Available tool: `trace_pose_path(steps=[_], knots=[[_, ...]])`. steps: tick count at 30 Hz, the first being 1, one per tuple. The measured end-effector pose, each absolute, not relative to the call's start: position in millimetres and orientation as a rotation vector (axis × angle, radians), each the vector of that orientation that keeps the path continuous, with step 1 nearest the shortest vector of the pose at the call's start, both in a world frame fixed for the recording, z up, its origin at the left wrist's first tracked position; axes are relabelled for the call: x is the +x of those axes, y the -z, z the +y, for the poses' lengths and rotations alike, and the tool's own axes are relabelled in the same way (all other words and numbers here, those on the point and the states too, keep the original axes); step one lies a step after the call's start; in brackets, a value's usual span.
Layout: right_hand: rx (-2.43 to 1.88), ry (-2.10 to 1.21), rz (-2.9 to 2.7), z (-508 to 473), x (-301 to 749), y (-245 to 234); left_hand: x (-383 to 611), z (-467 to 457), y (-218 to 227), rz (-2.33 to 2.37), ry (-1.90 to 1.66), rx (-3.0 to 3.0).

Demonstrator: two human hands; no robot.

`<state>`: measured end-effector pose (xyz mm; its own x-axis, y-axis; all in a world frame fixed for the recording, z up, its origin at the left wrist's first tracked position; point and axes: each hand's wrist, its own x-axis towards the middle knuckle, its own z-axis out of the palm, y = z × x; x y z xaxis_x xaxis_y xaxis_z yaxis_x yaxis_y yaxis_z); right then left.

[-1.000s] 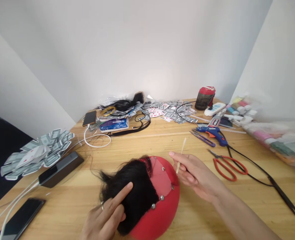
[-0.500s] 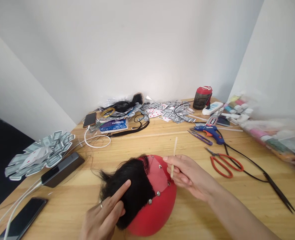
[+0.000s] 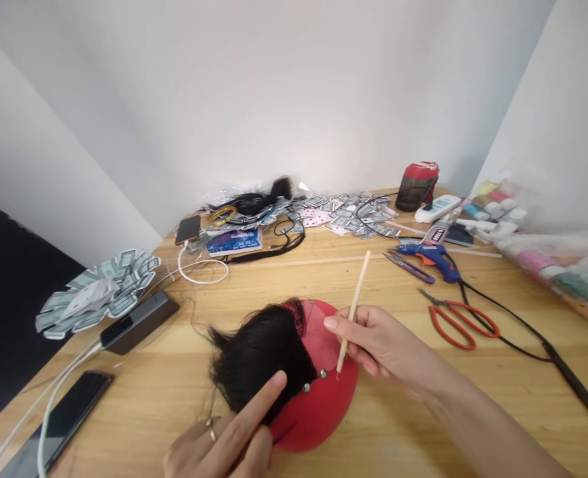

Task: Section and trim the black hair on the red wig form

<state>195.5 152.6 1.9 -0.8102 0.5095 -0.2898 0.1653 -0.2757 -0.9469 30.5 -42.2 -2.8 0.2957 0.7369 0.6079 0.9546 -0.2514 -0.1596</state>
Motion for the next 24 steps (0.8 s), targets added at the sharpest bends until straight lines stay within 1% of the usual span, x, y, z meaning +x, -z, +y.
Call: trace_pose_path(steps=[6, 9, 12, 18, 22, 24], knots=[[-0.817, -2.156, -1.738, 152.1, 195.0, -5.2, 41.7, -23.3, -3.7, -1.505, 0.656, -2.057], [-0.771, -2.103, -1.778, 151.8, 199.0, -9.3, 43.0, -11.6, -5.0, -1.607, 0.7, -2.093], [-0.717, -2.037, -1.801, 154.2, 206.1, -12.7, 46.3, 4.3, -12.5, -1.729, 0.667, -2.203], [-0.772, -1.783, -1.821, 161.2, 218.3, -16.9, 57.1, 24.4, -22.1, -1.787, 0.835, -2.439], [-0.794, -1.618, -1.854, 151.4, 222.5, -13.5, 64.1, 21.0, -20.0, -1.857, 0.898, -2.422], [-0.813, -1.59, -1.794, 142.5, 222.8, -8.0, 66.6, 19.5, -20.6, -1.881, 0.929, -2.404]])
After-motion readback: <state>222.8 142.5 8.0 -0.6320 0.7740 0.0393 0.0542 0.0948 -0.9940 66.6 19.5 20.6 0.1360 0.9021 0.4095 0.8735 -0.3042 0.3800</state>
